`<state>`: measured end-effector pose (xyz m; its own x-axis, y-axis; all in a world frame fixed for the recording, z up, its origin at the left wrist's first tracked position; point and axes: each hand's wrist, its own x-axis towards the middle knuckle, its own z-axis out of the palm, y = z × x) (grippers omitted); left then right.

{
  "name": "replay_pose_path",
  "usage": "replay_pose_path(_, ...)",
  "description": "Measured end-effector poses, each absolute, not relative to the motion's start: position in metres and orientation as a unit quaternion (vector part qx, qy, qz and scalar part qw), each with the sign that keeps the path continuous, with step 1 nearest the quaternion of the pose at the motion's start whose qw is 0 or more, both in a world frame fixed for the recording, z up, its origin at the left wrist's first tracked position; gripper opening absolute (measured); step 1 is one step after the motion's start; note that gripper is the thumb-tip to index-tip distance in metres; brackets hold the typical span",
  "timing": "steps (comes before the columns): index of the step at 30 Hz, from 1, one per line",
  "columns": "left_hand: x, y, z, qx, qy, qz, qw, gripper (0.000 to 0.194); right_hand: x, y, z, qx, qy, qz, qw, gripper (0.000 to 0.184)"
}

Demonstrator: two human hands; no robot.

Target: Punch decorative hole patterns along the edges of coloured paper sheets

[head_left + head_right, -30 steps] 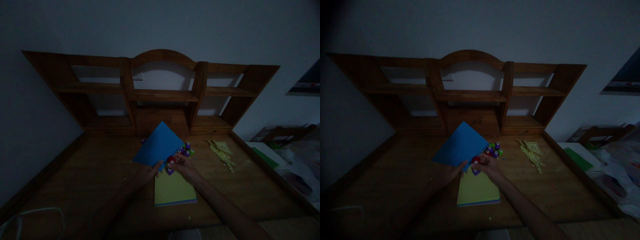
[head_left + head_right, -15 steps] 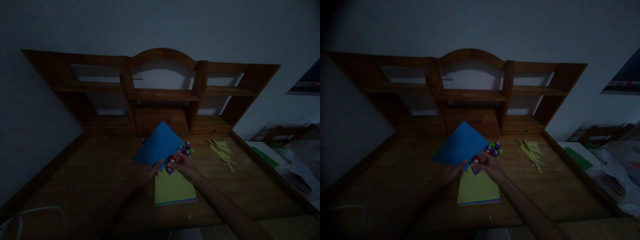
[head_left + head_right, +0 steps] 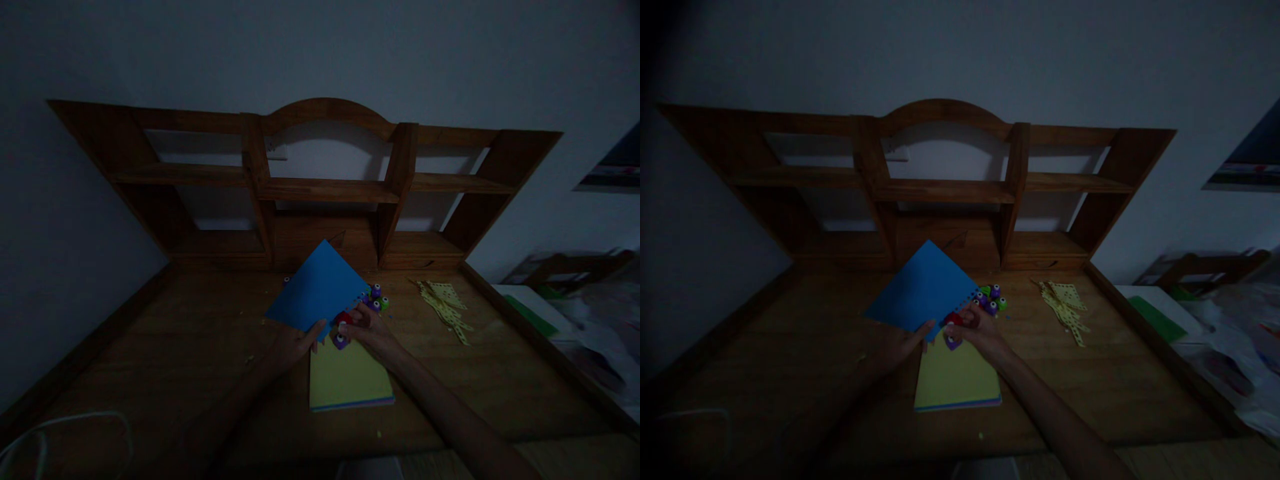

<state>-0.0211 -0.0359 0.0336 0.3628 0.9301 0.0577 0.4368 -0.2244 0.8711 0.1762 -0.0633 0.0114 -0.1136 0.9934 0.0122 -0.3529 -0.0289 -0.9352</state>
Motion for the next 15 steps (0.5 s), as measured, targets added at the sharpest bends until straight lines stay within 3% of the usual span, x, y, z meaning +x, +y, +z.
replay_pose_path(8,-0.022,-0.032,0.016,0.689,0.485,0.321,0.432,0.035,0.18,-0.063,0.004,-0.365,-0.462,0.611,0.529,0.034)
replay_pose_path(15,-0.024,-0.026,0.019,0.672,0.486,0.332,0.449,0.039,0.18,-0.063,0.009,-0.363,-0.438,0.612,0.55,0.035)
